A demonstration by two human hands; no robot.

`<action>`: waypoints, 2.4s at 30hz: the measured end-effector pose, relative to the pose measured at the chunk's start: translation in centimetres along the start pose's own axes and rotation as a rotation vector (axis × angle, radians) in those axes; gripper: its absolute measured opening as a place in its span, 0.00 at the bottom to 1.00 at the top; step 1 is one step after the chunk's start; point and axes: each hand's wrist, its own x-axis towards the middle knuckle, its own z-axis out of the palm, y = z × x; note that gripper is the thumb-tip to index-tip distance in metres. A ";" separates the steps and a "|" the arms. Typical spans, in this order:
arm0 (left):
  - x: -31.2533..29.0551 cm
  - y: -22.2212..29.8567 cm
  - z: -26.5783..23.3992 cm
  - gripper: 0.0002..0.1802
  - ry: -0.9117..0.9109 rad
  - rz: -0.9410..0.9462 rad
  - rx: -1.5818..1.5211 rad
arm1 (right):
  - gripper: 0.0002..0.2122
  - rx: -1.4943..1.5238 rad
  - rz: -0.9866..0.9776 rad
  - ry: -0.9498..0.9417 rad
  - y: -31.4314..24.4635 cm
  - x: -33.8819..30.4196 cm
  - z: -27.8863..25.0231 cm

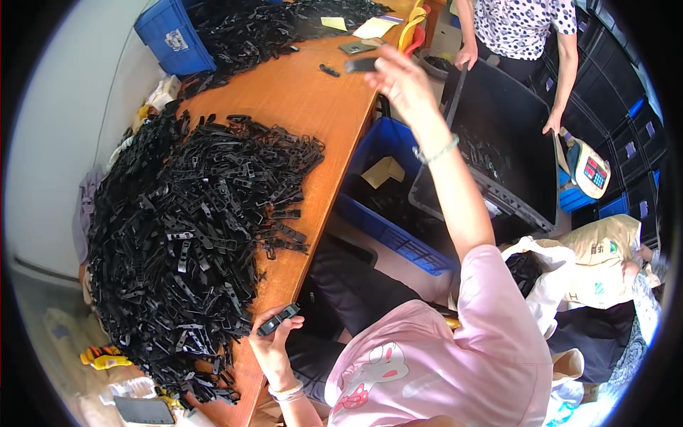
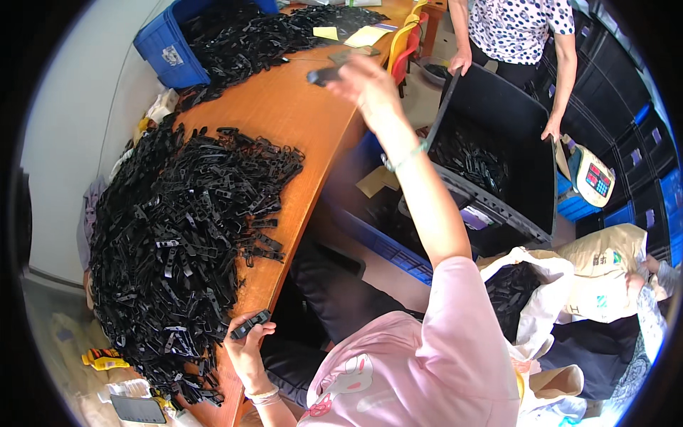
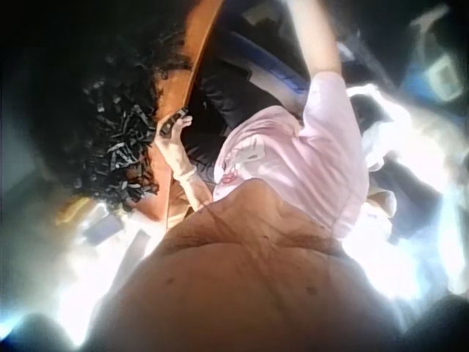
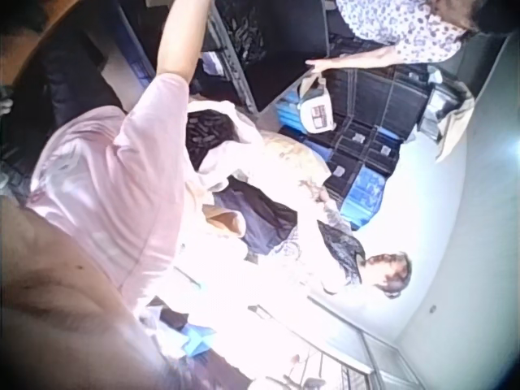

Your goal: The person assembles plastic clips by taking black plastic components from a pile on the table and fitting them together by hand.

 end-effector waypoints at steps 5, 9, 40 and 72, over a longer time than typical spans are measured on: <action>-0.5 -1.9 0.8 0.10 -0.024 -0.084 0.009 | 0.11 0.037 0.512 -0.432 6.4 -11.8 2.5; -2.2 -3.2 0.5 0.11 -0.049 -0.113 0.043 | 0.08 0.126 0.764 -0.656 9.6 -18.3 3.4; -6.3 -8.4 -0.6 0.15 -0.004 -0.119 -0.110 | 0.09 0.116 1.005 -1.083 10.3 -28.9 5.5; -2.8 -3.0 0.4 0.12 0.165 0.053 -0.010 | 0.10 0.177 0.857 -0.695 8.3 -25.8 7.7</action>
